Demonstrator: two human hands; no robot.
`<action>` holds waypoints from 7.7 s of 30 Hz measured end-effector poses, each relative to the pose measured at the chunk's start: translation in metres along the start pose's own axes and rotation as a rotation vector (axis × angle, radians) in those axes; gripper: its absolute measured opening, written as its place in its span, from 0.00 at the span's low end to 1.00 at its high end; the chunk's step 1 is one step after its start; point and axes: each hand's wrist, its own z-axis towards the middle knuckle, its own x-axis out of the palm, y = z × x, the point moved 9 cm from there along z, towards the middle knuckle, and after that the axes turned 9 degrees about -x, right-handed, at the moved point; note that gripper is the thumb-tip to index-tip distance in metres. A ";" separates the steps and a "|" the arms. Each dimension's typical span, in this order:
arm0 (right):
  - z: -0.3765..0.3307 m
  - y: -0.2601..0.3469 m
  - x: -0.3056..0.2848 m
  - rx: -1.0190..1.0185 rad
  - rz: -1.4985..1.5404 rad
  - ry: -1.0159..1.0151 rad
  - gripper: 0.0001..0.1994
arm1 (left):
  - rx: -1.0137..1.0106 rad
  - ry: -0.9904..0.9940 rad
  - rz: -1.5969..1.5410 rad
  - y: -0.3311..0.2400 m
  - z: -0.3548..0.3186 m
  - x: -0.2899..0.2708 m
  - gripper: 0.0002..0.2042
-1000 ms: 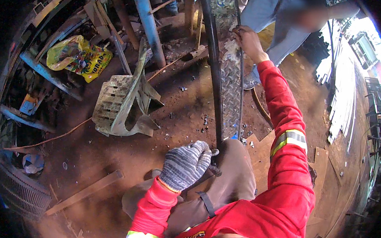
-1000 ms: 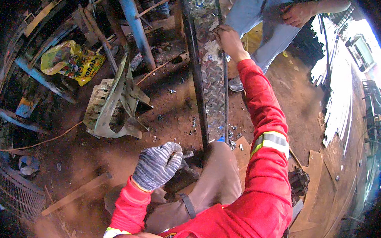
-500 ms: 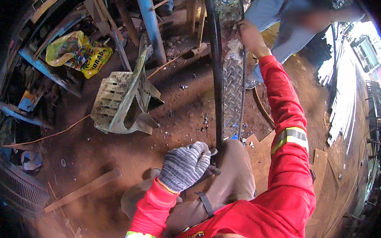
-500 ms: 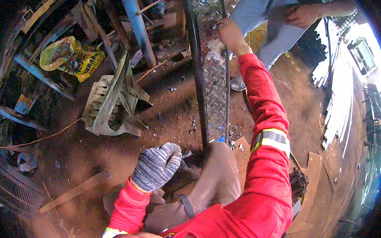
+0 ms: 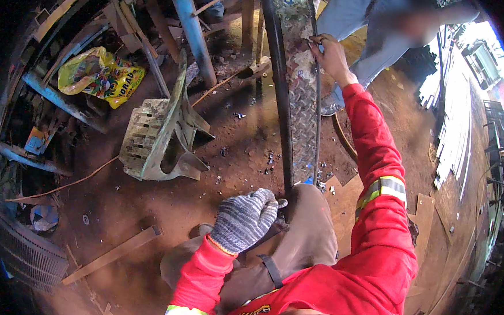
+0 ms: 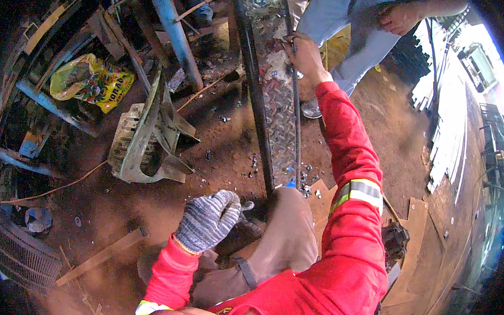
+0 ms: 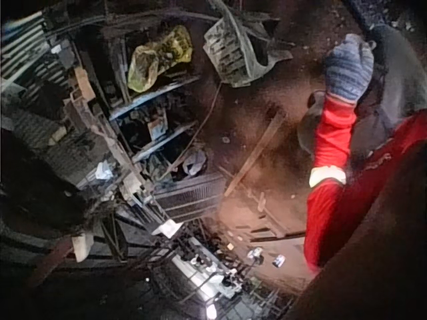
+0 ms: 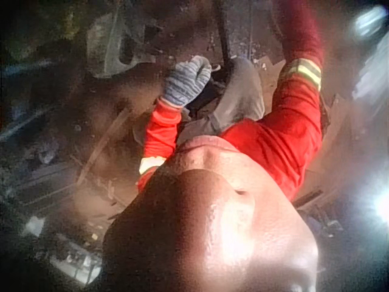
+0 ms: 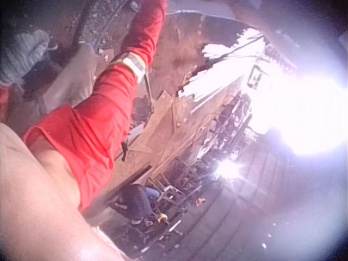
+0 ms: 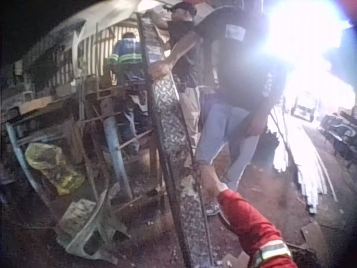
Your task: The person scrapes blue paint off a curved metal sheet using a handheld scraper. The person holds the sheet with one hand and scrapes with the other, then walks across the workshop floor.
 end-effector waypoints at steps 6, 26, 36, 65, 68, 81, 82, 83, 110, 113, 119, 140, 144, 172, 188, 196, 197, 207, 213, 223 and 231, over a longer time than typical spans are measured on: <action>0.005 -0.003 0.012 0.048 -0.156 0.063 0.10 | -0.001 0.027 -0.009 -0.003 0.002 0.000 0.08; 0.025 -0.050 -0.017 0.176 -0.200 0.148 0.09 | -0.008 -0.005 -0.032 -0.004 0.003 -0.005 0.08; -0.035 -0.020 0.005 0.373 0.056 -0.061 0.13 | 0.000 -0.003 -0.045 -0.005 0.004 -0.002 0.08; -0.045 -0.016 0.010 0.562 -0.050 -0.112 0.11 | 0.026 0.015 -0.030 -0.009 0.004 0.001 0.08; -0.039 -0.021 0.015 0.624 -0.142 -0.047 0.11 | 0.034 0.017 -0.019 -0.011 0.005 0.001 0.08; -0.022 -0.006 0.020 0.346 -0.390 0.042 0.15 | -0.003 0.014 -0.033 -0.005 0.000 -0.005 0.08; -0.020 -0.007 0.021 0.323 -0.428 0.069 0.14 | 0.013 -0.014 -0.029 -0.005 -0.002 -0.008 0.08; -0.019 -0.007 0.022 0.311 -0.429 0.084 0.14 | 0.016 -0.022 -0.036 -0.005 -0.004 -0.009 0.08; -0.040 -0.029 0.011 0.737 -0.115 -0.048 0.12 | 0.106 -0.053 -0.032 -0.016 0.000 -0.007 0.08; -0.032 -0.023 0.019 0.676 -0.224 0.073 0.13 | 0.088 -0.039 -0.033 -0.013 0.001 -0.004 0.08; -0.018 -0.019 0.032 0.366 -0.340 0.191 0.14 | 0.038 -0.001 -0.061 -0.007 0.001 -0.005 0.08; -0.025 -0.011 0.004 0.081 -0.139 0.040 0.10 | 0.086 -0.044 -0.068 -0.012 0.002 -0.004 0.07; -0.021 -0.011 0.011 0.037 -0.246 0.104 0.10 | 0.089 -0.027 -0.067 -0.012 0.003 -0.002 0.07; 0.009 0.003 -0.002 0.063 -0.009 0.011 0.09 | 0.086 -0.056 -0.065 -0.011 0.003 -0.004 0.08; 0.004 0.014 0.017 0.206 -0.364 0.024 0.10 | 0.055 0.009 -0.055 -0.010 0.004 -0.002 0.08; 0.009 -0.007 0.013 0.226 -0.369 0.041 0.13 | 0.045 -0.002 -0.055 -0.010 0.001 -0.008 0.08; 0.005 -0.016 -0.002 0.285 -0.356 -0.089 0.14 | 0.042 0.002 -0.054 -0.009 0.001 -0.007 0.08; -0.012 -0.019 0.000 0.348 0.015 -0.026 0.11 | 0.085 -0.049 -0.057 -0.012 -0.001 -0.012 0.07; -0.015 -0.003 -0.001 0.292 -0.143 -0.141 0.11 | 0.065 -0.008 -0.064 -0.011 0.002 -0.008 0.07; 0.013 0.019 0.010 0.167 -0.508 0.047 0.04 | 0.098 -0.023 -0.078 -0.020 0.006 -0.007 0.08; 0.013 0.007 0.019 0.138 -0.409 0.171 0.07 | 0.069 -0.037 -0.030 -0.016 0.012 -0.001 0.09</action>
